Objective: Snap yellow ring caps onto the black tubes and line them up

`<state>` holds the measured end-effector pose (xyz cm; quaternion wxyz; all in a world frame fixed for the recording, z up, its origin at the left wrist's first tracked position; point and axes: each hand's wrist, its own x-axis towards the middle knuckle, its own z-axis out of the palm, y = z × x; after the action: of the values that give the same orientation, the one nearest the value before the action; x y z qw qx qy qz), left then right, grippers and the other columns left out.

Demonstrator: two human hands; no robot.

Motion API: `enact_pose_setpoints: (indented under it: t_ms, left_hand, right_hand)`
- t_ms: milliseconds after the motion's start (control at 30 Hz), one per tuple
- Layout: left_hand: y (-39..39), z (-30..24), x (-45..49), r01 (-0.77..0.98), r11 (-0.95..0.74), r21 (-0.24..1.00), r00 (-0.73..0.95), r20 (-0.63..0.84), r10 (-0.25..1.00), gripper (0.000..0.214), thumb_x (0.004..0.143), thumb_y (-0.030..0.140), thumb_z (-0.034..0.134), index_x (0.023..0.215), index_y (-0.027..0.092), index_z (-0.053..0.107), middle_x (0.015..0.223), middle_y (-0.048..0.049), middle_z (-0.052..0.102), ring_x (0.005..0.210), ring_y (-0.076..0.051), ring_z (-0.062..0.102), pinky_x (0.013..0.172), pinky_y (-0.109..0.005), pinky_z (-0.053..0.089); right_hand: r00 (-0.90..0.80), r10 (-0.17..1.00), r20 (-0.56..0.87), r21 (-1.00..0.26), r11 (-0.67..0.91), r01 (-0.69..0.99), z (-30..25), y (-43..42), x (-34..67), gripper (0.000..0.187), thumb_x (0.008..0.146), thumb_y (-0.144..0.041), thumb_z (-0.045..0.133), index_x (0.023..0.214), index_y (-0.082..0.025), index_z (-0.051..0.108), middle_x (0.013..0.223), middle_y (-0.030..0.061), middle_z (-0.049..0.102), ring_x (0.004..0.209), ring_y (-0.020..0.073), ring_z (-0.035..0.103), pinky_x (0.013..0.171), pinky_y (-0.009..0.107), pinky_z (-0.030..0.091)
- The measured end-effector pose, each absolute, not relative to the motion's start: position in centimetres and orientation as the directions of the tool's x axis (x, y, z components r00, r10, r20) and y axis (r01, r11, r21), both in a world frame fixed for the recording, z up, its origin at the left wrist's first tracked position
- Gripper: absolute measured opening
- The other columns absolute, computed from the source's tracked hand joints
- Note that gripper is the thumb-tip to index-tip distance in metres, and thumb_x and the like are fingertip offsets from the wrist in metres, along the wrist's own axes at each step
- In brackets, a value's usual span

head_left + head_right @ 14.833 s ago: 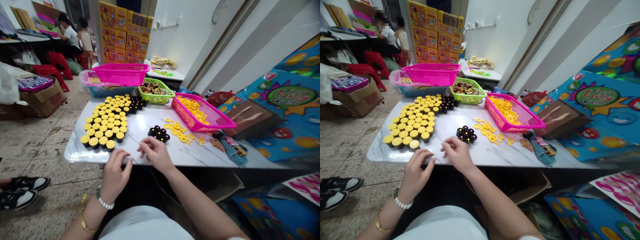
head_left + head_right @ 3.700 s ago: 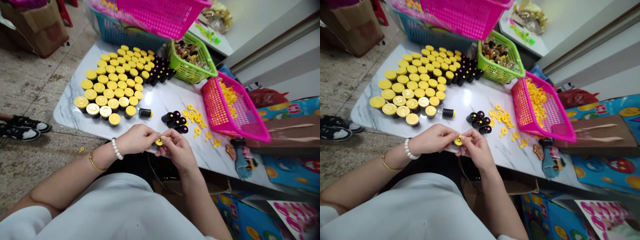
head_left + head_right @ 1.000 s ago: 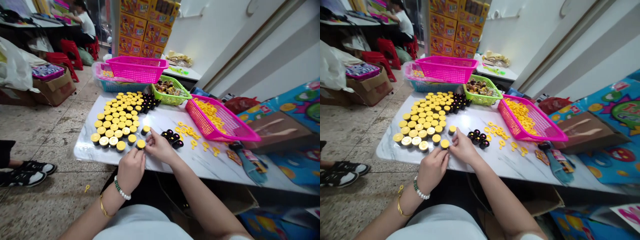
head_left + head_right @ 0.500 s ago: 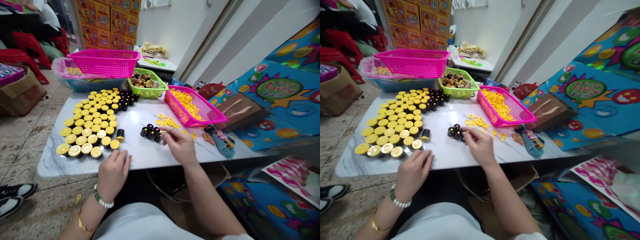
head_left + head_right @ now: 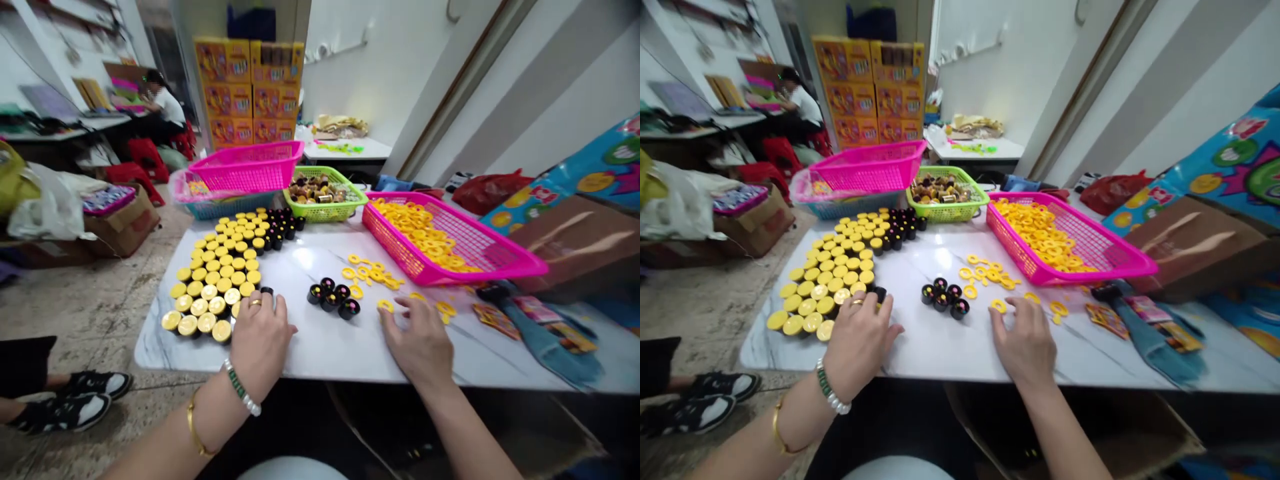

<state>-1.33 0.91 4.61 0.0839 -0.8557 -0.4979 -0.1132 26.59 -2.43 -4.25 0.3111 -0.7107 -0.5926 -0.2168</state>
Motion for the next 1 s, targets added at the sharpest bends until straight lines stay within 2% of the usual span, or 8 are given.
enact_pose_setpoints:
  t_ms: [167,267,333,433,567,667,900,1000]
  left_hand:
    - [3.1,5.1,-0.4,0.839,-0.509,-0.191,0.53,0.081,0.844,0.021,0.088,0.028,0.062,0.094,0.008,0.068,0.09,-0.02,0.064,0.094,-0.034,0.061,0.079,-0.043,0.046]
    - [3.5,5.2,-0.4,0.812,-0.53,-0.246,0.546,-0.005,0.838,0.02,0.09,0.019,0.056,0.097,0.004,0.067,0.093,-0.0227,0.063,0.086,-0.032,0.064,0.07,-0.039,0.047]
    - [3.9,5.3,-0.5,0.796,-0.547,-0.257,0.558,-0.034,0.829,0.021,0.089,0.016,0.053,0.099,0.003,0.067,0.093,-0.0227,0.064,0.085,-0.032,0.065,0.068,-0.038,0.048]
    - [4.8,5.6,-0.5,0.772,-0.583,-0.254,0.589,-0.061,0.806,0.021,0.089,0.011,0.048,0.097,0.005,0.067,0.092,-0.0204,0.064,0.084,-0.03,0.066,0.07,-0.037,0.049]
    - [5.9,5.9,-0.3,0.738,-0.625,-0.254,0.63,-0.071,0.773,0.029,0.089,0.005,0.04,0.099,0.007,0.067,0.094,-0.0203,0.063,0.086,-0.028,0.066,0.072,-0.036,0.048]
    - [6.6,5.9,-0.4,0.707,-0.664,-0.245,0.663,-0.1,0.742,0.031,0.088,0.004,0.039,0.097,0.007,0.069,0.095,-0.0216,0.062,0.086,-0.028,0.065,0.071,-0.036,0.047]
    - [8.2,6.2,-1.0,0.654,-0.735,-0.178,0.718,-0.161,0.677,0.029,0.087,0.016,0.046,0.1,0.017,0.072,0.084,-0.014,0.064,0.079,-0.025,0.062,0.066,-0.032,0.043]
    - [9.0,7.0,-1.5,0.659,-0.75,-0.061,0.737,-0.147,0.66,0.029,0.085,0.027,0.052,0.108,0.022,0.071,0.086,-0.0107,0.066,0.076,-0.022,0.062,0.065,-0.029,0.041]
  right_hand:
    - [0.099,0.714,0.694,-0.053,-0.086,0.995,-4.9,-2.0,27.3,0.028,0.093,-0.037,0.052,0.099,-0.015,0.067,0.092,0.0119,0.069,0.087,0.0282,0.057,0.079,0.041,0.047]
    - [0.132,0.707,0.694,-0.098,-0.089,0.991,-4.8,-2.7,26.9,0.022,0.091,-0.034,0.056,0.091,-0.016,0.068,0.088,0.0109,0.067,0.085,0.0268,0.056,0.078,0.04,0.048]
    - [0.154,0.7,0.698,-0.135,-0.083,0.987,-4.7,-3.3,26.5,0.02,0.09,-0.032,0.057,0.087,-0.017,0.068,0.095,0.013,0.066,0.091,0.0275,0.057,0.082,0.041,0.049]
    - [0.149,0.704,0.694,-0.198,-0.013,0.98,-4.7,-4.4,25.9,0.018,0.09,-0.031,0.057,0.088,-0.017,0.067,0.105,0.0145,0.066,0.1,0.0281,0.059,0.089,0.043,0.05]
    - [0.137,0.738,0.66,-0.286,0.078,0.955,-5.1,-6.0,25.0,0.018,0.091,-0.032,0.056,0.098,-0.019,0.066,0.105,0.012,0.07,0.103,0.0275,0.063,0.093,0.046,0.051]
    - [0.105,0.757,0.645,-0.291,0.117,0.95,-5.3,-7.0,24.2,0.023,0.092,-0.032,0.056,0.108,-0.019,0.065,0.11,0.0124,0.071,0.107,0.0282,0.063,0.095,0.048,0.051]
    - [0.114,0.777,0.62,-0.281,0.085,0.956,-4.9,-7.8,23.4,0.024,0.092,-0.033,0.058,0.109,-0.016,0.063,0.113,0.0145,0.069,0.11,0.0288,0.06,0.099,0.048,0.049]
    - [0.126,0.79,0.6,-0.309,0.083,0.947,-4.7,-7.8,23.3,0.025,0.091,-0.033,0.059,0.108,-0.017,0.064,0.113,0.0143,0.069,0.111,0.0288,0.06,0.1,0.048,0.048]
